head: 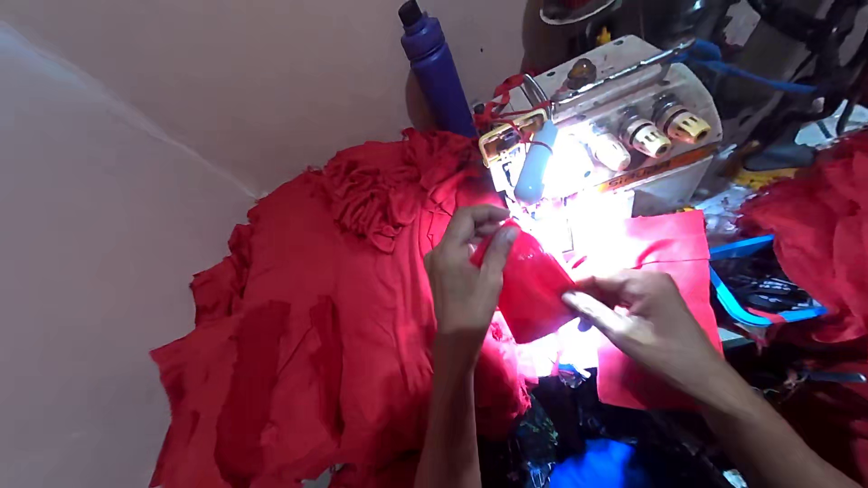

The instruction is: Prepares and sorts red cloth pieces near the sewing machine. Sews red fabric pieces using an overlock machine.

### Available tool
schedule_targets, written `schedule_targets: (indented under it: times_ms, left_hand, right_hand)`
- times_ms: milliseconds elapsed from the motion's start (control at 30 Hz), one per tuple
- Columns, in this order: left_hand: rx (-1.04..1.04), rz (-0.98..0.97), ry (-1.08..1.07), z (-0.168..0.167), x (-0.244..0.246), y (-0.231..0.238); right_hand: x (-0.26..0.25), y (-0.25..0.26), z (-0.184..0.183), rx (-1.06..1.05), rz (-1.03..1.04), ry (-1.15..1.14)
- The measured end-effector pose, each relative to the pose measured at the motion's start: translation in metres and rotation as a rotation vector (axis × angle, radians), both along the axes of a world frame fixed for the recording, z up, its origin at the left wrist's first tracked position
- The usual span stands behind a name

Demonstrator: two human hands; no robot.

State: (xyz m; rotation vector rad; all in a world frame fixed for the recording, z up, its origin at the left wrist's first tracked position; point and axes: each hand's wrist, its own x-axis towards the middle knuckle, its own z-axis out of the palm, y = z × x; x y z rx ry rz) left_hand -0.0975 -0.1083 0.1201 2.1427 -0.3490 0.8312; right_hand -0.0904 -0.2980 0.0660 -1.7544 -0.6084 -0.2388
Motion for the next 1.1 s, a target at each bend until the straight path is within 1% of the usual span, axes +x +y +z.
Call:
schedule_targets:
  times_ms: [67,133,167,200,300,400,500,600,800,867,967,1067,1100]
  left_hand:
    - [0.069,0.063,0.071,-0.016,0.020,0.008]
    - [0.068,0.134,0.226,-0.030,0.033,0.007]
    - [0.061,0.163,0.265,-0.035,0.036,0.005]
    - [0.087,0.202,0.253,-0.039,0.038,0.002]
    - [0.261,0.337,0.074,-0.048,0.038,-0.011]
    - [0.404,0.459,0.056,-0.058,0.019,-0.032]
    - [0.450,0.535,0.025,-0.070,0.002,-0.052]
    - [0.410,0.528,0.030,-0.078,0.002,-0.057]
    - [0.277,0.505,0.109,-0.074,0.020,-0.051]
    - [0.306,0.474,0.146,-0.072,0.022,-0.047]
    - [0.300,0.419,0.310,-0.057,0.028,-0.037]
    - [0.313,0.328,0.437,-0.048,0.043,-0.014]
    - [0.322,0.329,0.471,-0.044,0.048,-0.007]
  right_hand:
    - [0.012,0.015,-0.010,0.009,-0.054,0.157]
    - [0.019,0.023,-0.020,-0.045,-0.083,0.257]
    - [0.020,0.025,-0.023,-0.052,-0.074,0.294]
    - [0.019,0.026,-0.026,-0.050,-0.075,0.306]
    - [0.006,0.025,-0.032,-0.019,-0.084,0.262]
    - [-0.013,0.022,-0.034,-0.033,-0.128,0.204]
    - [-0.023,0.020,-0.038,0.001,-0.168,0.197]
    - [-0.020,0.020,-0.037,0.038,-0.193,0.202]
    - [0.008,0.028,-0.032,0.039,-0.221,0.151]
    - [0.014,0.031,-0.029,0.022,-0.246,0.111]
    - [0.026,0.034,-0.027,-0.070,-0.296,0.042]
    - [0.033,0.034,-0.030,-0.187,-0.337,-0.010]
    - [0.032,0.032,-0.030,-0.214,-0.345,-0.027]
